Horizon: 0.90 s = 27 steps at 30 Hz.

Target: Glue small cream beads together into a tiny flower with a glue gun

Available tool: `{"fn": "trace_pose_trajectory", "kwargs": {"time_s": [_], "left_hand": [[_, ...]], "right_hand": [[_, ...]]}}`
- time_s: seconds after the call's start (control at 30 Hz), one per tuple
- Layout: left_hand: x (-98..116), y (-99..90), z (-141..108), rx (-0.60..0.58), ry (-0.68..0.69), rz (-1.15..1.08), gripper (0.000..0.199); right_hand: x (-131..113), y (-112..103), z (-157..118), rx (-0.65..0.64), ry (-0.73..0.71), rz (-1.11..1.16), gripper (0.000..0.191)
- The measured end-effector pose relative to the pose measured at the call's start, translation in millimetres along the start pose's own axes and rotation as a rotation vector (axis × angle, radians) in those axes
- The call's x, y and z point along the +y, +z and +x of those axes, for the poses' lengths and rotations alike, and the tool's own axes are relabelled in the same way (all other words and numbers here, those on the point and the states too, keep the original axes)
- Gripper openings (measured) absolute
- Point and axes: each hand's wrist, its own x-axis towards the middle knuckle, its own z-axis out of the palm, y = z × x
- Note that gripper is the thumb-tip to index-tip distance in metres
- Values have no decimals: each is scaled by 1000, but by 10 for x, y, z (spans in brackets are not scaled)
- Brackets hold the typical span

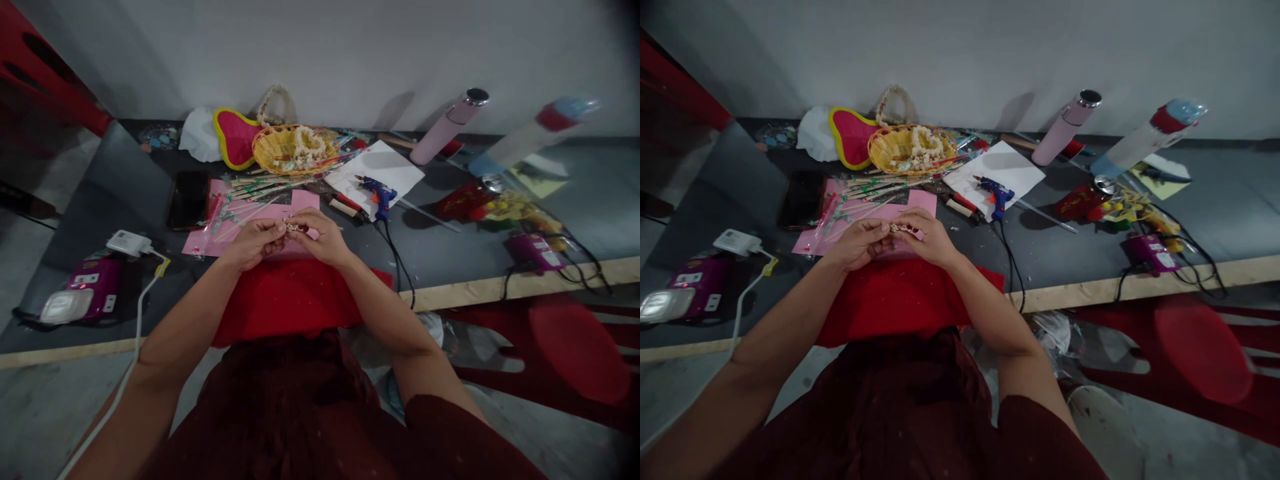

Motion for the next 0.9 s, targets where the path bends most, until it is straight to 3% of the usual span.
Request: {"fn": "trace_pose_trajectory", "kwargs": {"time_s": [0.9], "left_hand": [[20, 31, -23, 34, 36, -5, 22]], "right_hand": [[49, 72, -18, 58, -74, 42, 24]]}}
